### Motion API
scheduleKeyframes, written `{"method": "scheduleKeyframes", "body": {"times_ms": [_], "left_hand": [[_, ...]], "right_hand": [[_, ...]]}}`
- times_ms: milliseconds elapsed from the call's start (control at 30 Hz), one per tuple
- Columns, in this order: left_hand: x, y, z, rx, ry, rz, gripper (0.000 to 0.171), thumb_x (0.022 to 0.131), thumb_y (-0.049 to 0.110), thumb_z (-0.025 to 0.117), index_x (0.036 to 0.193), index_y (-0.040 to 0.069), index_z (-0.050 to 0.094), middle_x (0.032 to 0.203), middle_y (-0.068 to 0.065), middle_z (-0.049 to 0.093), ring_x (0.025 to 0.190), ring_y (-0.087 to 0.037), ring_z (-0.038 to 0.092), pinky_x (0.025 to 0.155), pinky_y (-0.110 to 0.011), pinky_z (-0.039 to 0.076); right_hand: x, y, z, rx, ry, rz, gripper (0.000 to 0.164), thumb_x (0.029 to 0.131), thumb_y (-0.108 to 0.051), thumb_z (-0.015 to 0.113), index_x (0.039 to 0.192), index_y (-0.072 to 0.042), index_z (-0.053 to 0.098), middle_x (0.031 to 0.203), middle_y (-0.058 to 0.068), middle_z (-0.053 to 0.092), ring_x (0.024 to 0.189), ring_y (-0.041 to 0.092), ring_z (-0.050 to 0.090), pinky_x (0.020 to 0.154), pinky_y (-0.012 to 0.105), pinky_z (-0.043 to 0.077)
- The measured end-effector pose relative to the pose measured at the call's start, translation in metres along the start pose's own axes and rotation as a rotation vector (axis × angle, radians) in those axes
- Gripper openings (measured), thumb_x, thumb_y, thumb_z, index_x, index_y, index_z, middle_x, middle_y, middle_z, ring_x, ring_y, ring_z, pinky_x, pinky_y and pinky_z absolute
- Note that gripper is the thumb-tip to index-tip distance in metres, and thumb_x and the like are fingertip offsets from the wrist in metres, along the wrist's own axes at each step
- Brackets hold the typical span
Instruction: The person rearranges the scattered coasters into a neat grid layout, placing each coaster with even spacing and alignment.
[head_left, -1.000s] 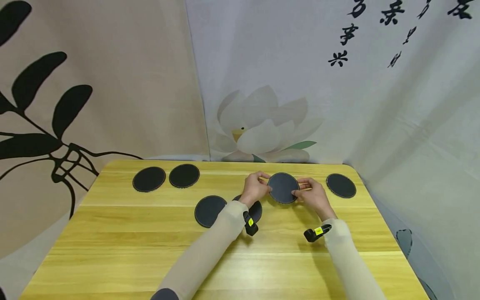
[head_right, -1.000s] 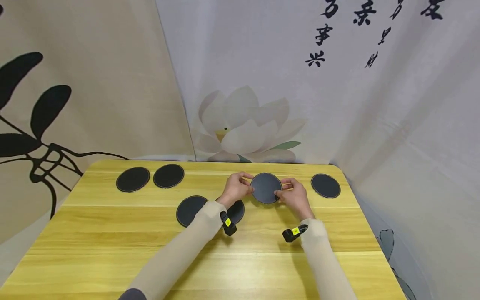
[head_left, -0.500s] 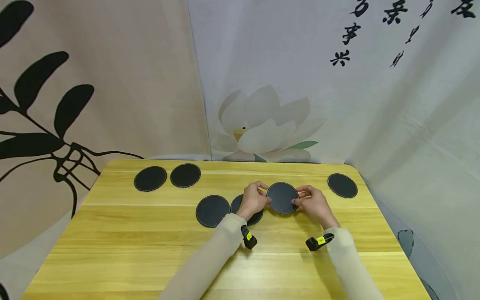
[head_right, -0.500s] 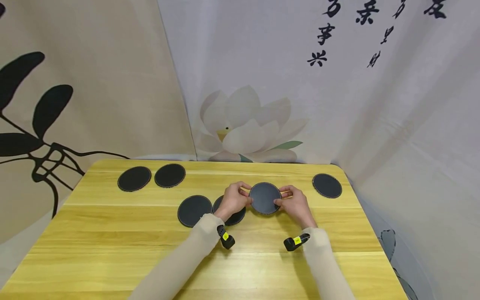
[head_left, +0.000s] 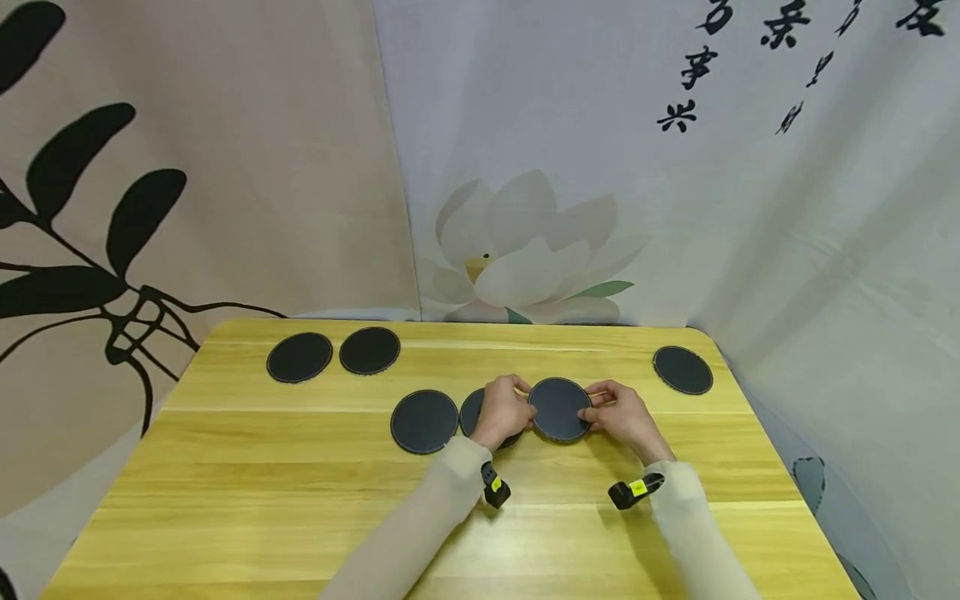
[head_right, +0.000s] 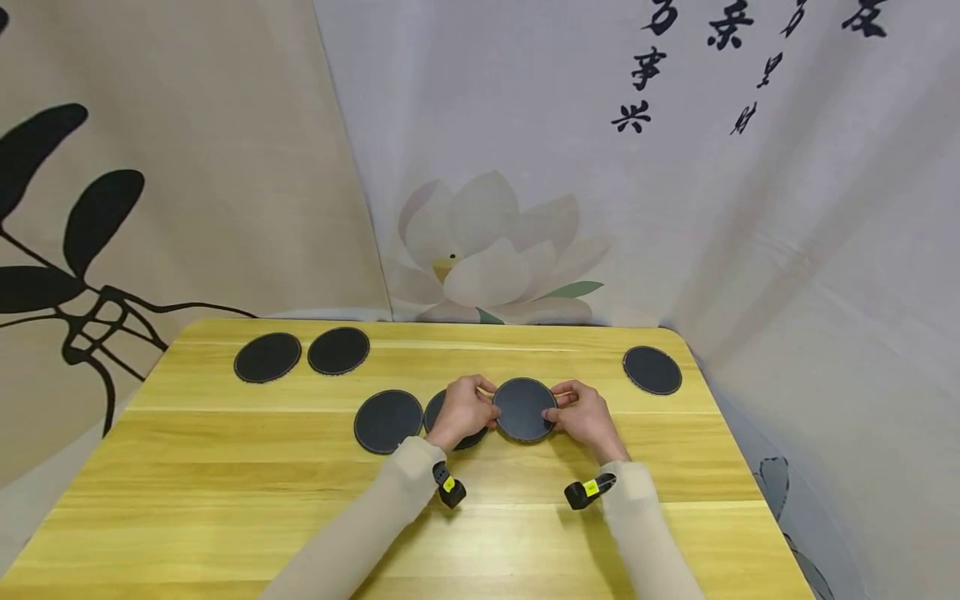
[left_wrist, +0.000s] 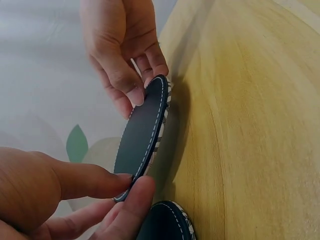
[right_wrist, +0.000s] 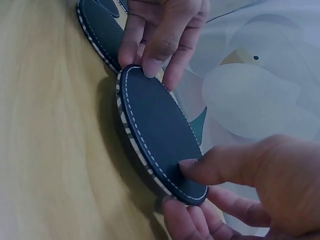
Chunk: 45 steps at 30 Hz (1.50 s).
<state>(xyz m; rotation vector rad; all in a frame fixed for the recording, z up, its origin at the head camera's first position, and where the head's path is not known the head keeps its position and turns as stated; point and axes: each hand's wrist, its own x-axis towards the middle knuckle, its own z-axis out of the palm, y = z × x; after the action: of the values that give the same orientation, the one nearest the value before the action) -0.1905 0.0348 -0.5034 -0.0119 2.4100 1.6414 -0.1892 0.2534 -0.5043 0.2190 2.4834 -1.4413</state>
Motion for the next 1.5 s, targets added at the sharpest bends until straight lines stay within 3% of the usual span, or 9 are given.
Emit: {"method": "scheduleKeyframes", "body": {"times_ms": [467, 667, 1100, 1267, 1500], "left_hand": [[-0.002, 0.001, 0.003, 0.137, -0.026, 0.013, 0.033, 0.088, -0.008, 0.067, 0.121, -0.005, 0.066, 0.063, -0.009, 0.069, 0.060, -0.029, 0.073, 0.040, -0.022, 0.040], [-0.001, 0.000, 0.004, 0.192, -0.004, 0.021, 0.029, 0.087, -0.008, 0.067, 0.116, -0.006, 0.069, 0.071, -0.010, 0.071, 0.051, -0.017, 0.067, 0.040, -0.022, 0.042], [0.002, -0.003, 0.006, 0.221, 0.039, 0.028, 0.029, 0.082, -0.009, 0.067, 0.110, -0.005, 0.072, 0.088, -0.015, 0.073, 0.049, -0.013, 0.060, 0.043, -0.021, 0.043], [0.002, -0.004, 0.007, 0.227, 0.051, 0.042, 0.029, 0.081, -0.008, 0.067, 0.110, -0.006, 0.073, 0.077, -0.012, 0.072, 0.046, -0.012, 0.056, 0.044, -0.020, 0.042], [0.000, -0.007, 0.006, 0.142, 0.046, 0.042, 0.028, 0.082, -0.009, 0.066, 0.110, -0.008, 0.070, 0.061, -0.008, 0.069, 0.045, -0.012, 0.061, 0.042, -0.021, 0.044]], "right_hand": [[-0.006, 0.005, 0.003, -0.034, 0.004, -0.001, 0.046, 0.089, -0.005, 0.077, 0.131, 0.002, 0.060, 0.108, 0.015, 0.059, 0.084, 0.022, 0.065, 0.074, 0.033, 0.061], [-0.001, 0.006, 0.005, -0.058, 0.021, -0.002, 0.046, 0.087, -0.005, 0.078, 0.129, 0.000, 0.062, 0.109, 0.015, 0.060, 0.083, 0.020, 0.064, 0.071, 0.030, 0.060], [0.000, 0.004, 0.009, -0.182, 0.049, -0.026, 0.042, 0.086, -0.008, 0.078, 0.126, 0.000, 0.066, 0.112, 0.017, 0.065, 0.087, 0.022, 0.063, 0.069, 0.027, 0.054], [0.001, 0.005, 0.011, -0.210, 0.063, -0.033, 0.041, 0.086, -0.009, 0.078, 0.125, -0.003, 0.068, 0.115, 0.017, 0.067, 0.094, 0.024, 0.065, 0.073, 0.029, 0.054], [0.002, 0.007, 0.013, -0.234, 0.073, -0.061, 0.038, 0.087, -0.010, 0.077, 0.124, -0.003, 0.069, 0.114, 0.016, 0.067, 0.095, 0.024, 0.067, 0.082, 0.037, 0.055]]}}
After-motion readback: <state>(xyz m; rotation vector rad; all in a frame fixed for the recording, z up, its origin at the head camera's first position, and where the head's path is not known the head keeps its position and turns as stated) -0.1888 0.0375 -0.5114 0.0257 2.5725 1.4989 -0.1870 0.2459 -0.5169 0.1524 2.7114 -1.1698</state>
